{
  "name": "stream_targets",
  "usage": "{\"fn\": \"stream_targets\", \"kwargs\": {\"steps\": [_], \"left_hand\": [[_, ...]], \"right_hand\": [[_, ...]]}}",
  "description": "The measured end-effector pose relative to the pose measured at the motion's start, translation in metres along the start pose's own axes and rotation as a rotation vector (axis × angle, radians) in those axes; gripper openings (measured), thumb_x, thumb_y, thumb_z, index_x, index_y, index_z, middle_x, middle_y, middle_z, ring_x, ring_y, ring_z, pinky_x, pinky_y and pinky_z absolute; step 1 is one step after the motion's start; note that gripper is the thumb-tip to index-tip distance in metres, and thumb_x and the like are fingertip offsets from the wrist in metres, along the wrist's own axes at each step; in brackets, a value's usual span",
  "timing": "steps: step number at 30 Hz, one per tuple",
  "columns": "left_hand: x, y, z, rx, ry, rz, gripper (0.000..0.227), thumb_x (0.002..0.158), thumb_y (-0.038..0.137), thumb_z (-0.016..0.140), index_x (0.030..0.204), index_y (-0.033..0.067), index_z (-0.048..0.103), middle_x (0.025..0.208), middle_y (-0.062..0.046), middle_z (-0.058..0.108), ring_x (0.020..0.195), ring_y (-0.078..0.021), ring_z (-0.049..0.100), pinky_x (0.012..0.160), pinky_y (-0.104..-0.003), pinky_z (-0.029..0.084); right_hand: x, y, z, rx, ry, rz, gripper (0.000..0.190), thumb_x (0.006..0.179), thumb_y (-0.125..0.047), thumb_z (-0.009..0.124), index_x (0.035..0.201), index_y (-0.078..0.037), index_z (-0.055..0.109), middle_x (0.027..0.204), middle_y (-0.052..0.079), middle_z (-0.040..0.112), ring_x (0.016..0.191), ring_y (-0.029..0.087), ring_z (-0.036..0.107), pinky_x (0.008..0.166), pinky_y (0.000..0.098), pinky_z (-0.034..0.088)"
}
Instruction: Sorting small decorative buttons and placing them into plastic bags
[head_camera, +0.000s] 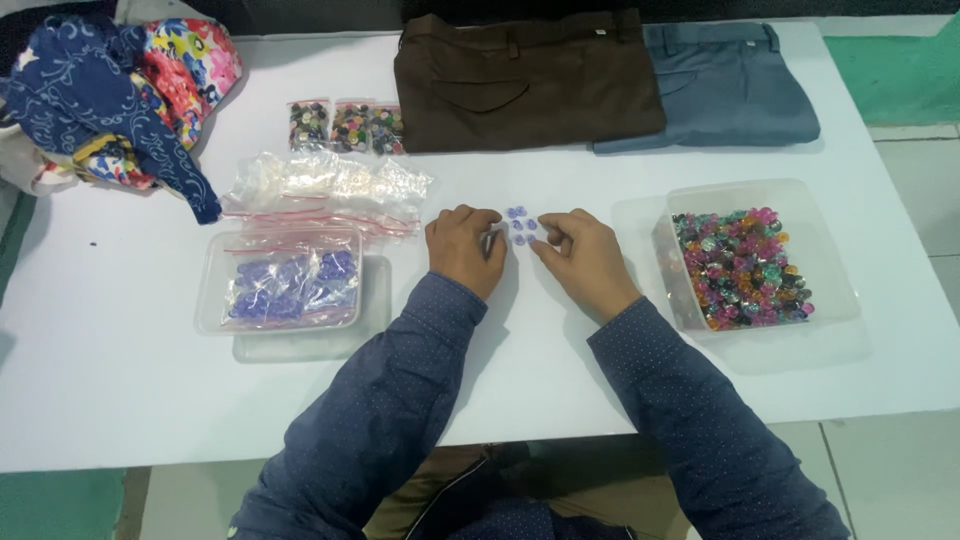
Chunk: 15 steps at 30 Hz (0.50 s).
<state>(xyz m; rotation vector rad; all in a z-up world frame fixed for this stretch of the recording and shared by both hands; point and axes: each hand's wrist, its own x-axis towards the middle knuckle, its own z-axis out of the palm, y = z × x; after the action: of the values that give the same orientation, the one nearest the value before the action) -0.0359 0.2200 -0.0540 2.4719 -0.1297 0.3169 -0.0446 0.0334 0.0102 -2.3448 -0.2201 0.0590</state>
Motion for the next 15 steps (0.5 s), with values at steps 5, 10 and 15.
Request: {"fn": "stream_targets", "kwargs": {"steps": [5, 10, 15], "left_hand": [[0.002, 0.006, -0.001, 0.062, -0.042, 0.02, 0.018, 0.091, 0.025, 0.067, 0.107, 0.0188, 0.073, 0.093, 0.0, 0.064, 0.103, -0.0198, 0.058, 0.107, -0.046, 0.034], [0.0, 0.008, -0.001, 0.086, -0.048, 0.036, 0.018, 0.091, 0.025, 0.067, 0.107, 0.0202, 0.074, 0.093, 0.002, 0.064, 0.102, -0.018, 0.058, 0.105, -0.043, 0.035], [-0.002, 0.012, -0.008, 0.053, -0.011, 0.108, 0.025, 0.09, 0.02, 0.066, 0.114, 0.0157, 0.072, 0.097, -0.002, 0.063, 0.1, -0.0238, 0.059, 0.095, -0.042, 0.043]], "right_hand": [[0.004, -0.006, 0.002, -0.037, -0.021, -0.019, 0.027, 0.093, -0.011, 0.072, 0.119, -0.003, 0.071, 0.09, 0.01, 0.066, 0.079, 0.017, 0.068, 0.063, 0.0276, 0.056], [0.001, 0.003, 0.003, -0.028, -0.004, -0.074, 0.029, 0.093, -0.013, 0.074, 0.119, -0.001, 0.07, 0.092, 0.013, 0.066, 0.082, 0.023, 0.07, 0.064, 0.0314, 0.058], [-0.009, 0.003, 0.002, -0.001, 0.019, -0.065, 0.035, 0.09, -0.01, 0.076, 0.121, 0.003, 0.068, 0.094, 0.017, 0.065, 0.083, 0.027, 0.07, 0.066, 0.0353, 0.059]]}}
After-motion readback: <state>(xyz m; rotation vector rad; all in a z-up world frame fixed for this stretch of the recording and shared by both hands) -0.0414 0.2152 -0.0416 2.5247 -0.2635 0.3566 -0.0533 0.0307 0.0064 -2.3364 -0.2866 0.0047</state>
